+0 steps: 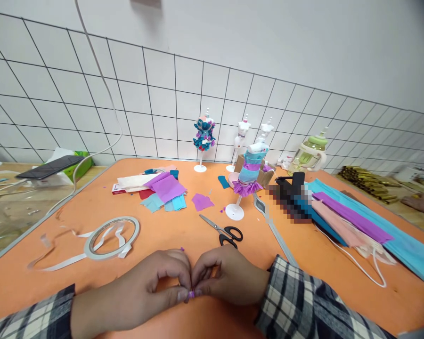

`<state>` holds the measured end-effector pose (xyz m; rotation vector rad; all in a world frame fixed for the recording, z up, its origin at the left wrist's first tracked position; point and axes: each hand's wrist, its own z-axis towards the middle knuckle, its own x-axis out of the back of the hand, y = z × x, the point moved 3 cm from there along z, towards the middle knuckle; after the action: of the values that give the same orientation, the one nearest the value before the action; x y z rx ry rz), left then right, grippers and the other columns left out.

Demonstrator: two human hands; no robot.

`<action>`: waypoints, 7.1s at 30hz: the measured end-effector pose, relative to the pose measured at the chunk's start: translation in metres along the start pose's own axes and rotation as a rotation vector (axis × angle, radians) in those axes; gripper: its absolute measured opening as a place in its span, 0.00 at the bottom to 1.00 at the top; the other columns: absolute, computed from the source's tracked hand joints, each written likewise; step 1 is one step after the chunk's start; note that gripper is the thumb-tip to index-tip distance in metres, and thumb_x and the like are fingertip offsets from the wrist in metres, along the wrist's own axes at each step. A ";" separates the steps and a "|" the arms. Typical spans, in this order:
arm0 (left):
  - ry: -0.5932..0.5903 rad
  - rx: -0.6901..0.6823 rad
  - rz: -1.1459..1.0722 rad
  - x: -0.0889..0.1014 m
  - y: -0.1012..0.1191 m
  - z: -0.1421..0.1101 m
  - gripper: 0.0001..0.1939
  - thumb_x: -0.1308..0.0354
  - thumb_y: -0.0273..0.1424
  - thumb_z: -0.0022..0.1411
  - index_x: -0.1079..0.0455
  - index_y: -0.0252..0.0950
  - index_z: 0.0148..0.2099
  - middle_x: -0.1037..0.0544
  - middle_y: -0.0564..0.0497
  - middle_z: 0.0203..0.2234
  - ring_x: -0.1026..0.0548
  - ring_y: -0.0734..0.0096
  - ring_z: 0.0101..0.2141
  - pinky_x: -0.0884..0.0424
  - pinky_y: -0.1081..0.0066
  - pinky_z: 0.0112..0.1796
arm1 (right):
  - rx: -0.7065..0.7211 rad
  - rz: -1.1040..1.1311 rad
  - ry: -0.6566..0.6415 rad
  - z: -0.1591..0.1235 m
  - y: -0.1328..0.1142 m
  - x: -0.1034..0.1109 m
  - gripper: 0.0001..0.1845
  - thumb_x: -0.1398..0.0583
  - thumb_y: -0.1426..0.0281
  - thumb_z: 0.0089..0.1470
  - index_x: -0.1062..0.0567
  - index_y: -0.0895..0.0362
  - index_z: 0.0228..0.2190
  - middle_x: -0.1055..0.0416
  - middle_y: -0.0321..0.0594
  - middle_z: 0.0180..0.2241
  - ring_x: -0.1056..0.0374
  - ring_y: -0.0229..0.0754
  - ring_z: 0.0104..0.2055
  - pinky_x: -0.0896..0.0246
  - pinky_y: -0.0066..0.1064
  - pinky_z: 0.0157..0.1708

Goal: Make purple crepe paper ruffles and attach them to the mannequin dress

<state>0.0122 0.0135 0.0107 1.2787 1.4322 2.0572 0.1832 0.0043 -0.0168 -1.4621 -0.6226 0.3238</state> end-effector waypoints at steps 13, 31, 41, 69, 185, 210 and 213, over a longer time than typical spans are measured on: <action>-0.016 -0.076 0.393 -0.008 -0.001 0.001 0.10 0.50 0.26 0.61 0.28 0.37 0.33 0.23 0.48 0.28 0.27 0.68 0.31 0.31 0.69 0.35 | 0.395 -0.781 0.070 0.000 -0.006 0.000 0.02 0.35 0.72 0.55 0.21 0.54 0.31 0.24 0.33 0.30 0.31 0.36 0.34 0.41 0.25 0.36; 0.291 0.134 0.146 0.006 -0.009 0.005 0.11 0.48 0.31 0.62 0.26 0.37 0.33 0.21 0.51 0.32 0.24 0.67 0.36 0.31 0.68 0.40 | 0.401 -0.781 0.516 -0.016 -0.026 -0.008 0.03 0.38 0.70 0.56 0.22 0.53 0.32 0.30 0.35 0.31 0.39 0.34 0.27 0.49 0.27 0.26; 0.290 0.006 -0.142 0.007 -0.015 0.001 0.08 0.44 0.32 0.65 0.24 0.39 0.36 0.21 0.51 0.35 0.24 0.67 0.39 0.30 0.70 0.43 | -0.085 0.185 0.292 0.000 -0.004 -0.003 0.10 0.36 0.63 0.50 0.27 0.58 0.28 0.37 0.30 0.22 0.43 0.31 0.19 0.42 0.23 0.16; -0.094 0.218 -0.290 -0.006 -0.013 0.002 0.22 0.44 0.49 0.61 0.27 0.36 0.29 0.26 0.52 0.27 0.30 0.69 0.31 0.32 0.73 0.35 | 0.563 -0.413 0.230 -0.009 -0.020 0.000 0.07 0.38 0.66 0.58 0.21 0.56 0.34 0.27 0.38 0.30 0.32 0.34 0.31 0.36 0.23 0.31; 0.490 0.452 -0.149 0.023 -0.037 0.005 0.11 0.36 0.40 0.54 0.28 0.38 0.34 0.19 0.51 0.25 0.23 0.67 0.30 0.31 0.71 0.33 | -0.426 -1.313 0.216 -0.018 -0.011 0.055 0.07 0.46 0.74 0.60 0.28 0.57 0.37 0.29 0.44 0.35 0.28 0.46 0.33 0.43 0.30 0.27; 0.724 0.429 -0.391 0.029 -0.038 -0.002 0.11 0.32 0.37 0.49 0.28 0.37 0.33 0.19 0.52 0.28 0.22 0.65 0.33 0.30 0.69 0.38 | -0.144 -0.607 0.201 -0.021 -0.022 0.007 0.30 0.29 0.55 0.38 0.29 0.49 0.44 0.27 0.34 0.38 0.32 0.41 0.35 0.48 0.28 0.29; 0.684 0.405 -0.381 0.024 -0.032 0.000 0.08 0.33 0.33 0.47 0.27 0.38 0.30 0.18 0.52 0.26 0.21 0.65 0.32 0.28 0.70 0.37 | -0.155 -0.681 0.197 -0.022 -0.024 0.000 0.29 0.30 0.54 0.39 0.28 0.49 0.43 0.27 0.34 0.37 0.33 0.41 0.33 0.52 0.29 0.27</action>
<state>-0.0083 0.0441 -0.0057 0.3283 2.2623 2.0772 0.1921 -0.0159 0.0066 -1.3176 -0.9521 -0.4012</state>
